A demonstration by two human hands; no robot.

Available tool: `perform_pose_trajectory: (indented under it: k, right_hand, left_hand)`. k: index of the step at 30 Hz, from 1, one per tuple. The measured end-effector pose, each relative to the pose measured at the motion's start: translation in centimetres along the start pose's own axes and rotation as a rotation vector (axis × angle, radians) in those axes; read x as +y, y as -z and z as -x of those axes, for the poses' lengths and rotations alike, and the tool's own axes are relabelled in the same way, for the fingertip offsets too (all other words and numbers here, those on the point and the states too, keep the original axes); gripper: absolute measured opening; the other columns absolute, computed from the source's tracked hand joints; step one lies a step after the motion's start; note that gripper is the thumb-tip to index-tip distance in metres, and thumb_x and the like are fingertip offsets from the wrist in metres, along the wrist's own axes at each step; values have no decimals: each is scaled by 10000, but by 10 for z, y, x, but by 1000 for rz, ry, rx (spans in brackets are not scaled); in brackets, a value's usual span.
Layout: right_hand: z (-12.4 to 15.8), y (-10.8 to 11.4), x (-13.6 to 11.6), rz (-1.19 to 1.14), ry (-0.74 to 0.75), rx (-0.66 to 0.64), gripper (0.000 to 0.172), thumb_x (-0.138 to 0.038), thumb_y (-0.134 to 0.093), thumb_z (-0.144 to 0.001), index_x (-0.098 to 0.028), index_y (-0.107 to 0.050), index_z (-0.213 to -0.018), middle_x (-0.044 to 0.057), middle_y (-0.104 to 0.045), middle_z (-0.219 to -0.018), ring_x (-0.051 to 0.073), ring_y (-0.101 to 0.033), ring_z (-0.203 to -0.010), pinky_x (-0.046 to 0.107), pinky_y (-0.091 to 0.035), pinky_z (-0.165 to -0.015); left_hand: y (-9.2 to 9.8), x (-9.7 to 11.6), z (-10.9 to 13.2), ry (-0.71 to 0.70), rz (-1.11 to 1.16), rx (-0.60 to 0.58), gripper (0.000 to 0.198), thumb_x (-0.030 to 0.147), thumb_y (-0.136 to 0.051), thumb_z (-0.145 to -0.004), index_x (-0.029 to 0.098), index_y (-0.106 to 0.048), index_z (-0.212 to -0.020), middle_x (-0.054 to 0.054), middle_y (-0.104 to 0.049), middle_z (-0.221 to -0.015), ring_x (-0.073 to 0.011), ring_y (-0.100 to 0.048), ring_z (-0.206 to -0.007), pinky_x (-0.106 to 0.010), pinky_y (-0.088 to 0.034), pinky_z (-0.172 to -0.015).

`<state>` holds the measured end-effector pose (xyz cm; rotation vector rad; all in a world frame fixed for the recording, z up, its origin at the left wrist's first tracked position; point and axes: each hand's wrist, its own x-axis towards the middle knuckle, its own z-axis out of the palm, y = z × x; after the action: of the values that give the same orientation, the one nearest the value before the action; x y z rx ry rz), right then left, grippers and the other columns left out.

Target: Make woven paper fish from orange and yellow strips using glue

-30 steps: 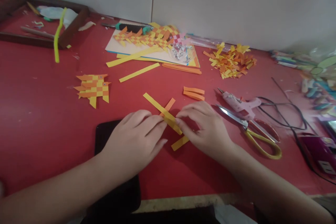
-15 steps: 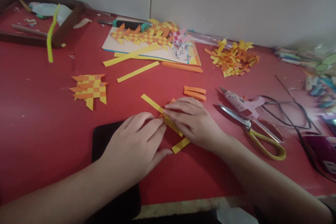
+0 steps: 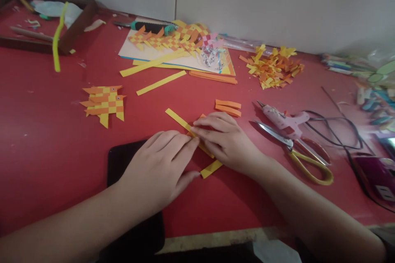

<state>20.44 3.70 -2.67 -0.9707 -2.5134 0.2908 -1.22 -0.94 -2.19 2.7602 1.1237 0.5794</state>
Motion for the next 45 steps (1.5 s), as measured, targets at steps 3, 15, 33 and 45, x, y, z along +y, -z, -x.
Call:
perform_pose_trajectory:
  k: [3,15,33,45]
  right_hand:
    - [1,0,1,10,-10,-20,296,-183,-486,-975,-168,-720,-1156,79,-712,-1167,242,-572,-1066,444,-478,-975]
    - [1,-1,-1,62,0,-9,281,-181,-491,-964,-162,-733,-1105,73,-715,-1161,246,-577,-1071,430,-469,-970]
    - [0,-2,0,35,-6,10,265,-196,-518,-956,-158,-732,-1108,82,-719,-1144,248,-592,-1046,444,-481,-946]
    - [9,16,8,-140,-111,74,241,-138,-543,-908,-190,-748,-1024,76,-702,-951,189,-637,-901,343,-530,-790]
  left_hand:
    - [0,0,0,3,-20,-25,451,380,-617,-888,47,-650,-1192,-169,-663,-1088,-341,-581,-992,-500,-517,-860]
    - [1,0,-1,26,-72,-14,458,418,-622,-886,81,-671,-1191,-182,-633,-1197,-356,-530,-1029,-516,-495,-874]
    - [1,1,-1,44,-53,-15,447,445,-599,-901,102,-675,-1177,-112,-672,-1178,-350,-502,-1001,-497,-461,-824]
    - [1,0,1,48,-71,-20,476,456,-601,-899,123,-665,-1234,-89,-663,-1279,-369,-499,-1053,-512,-441,-869]
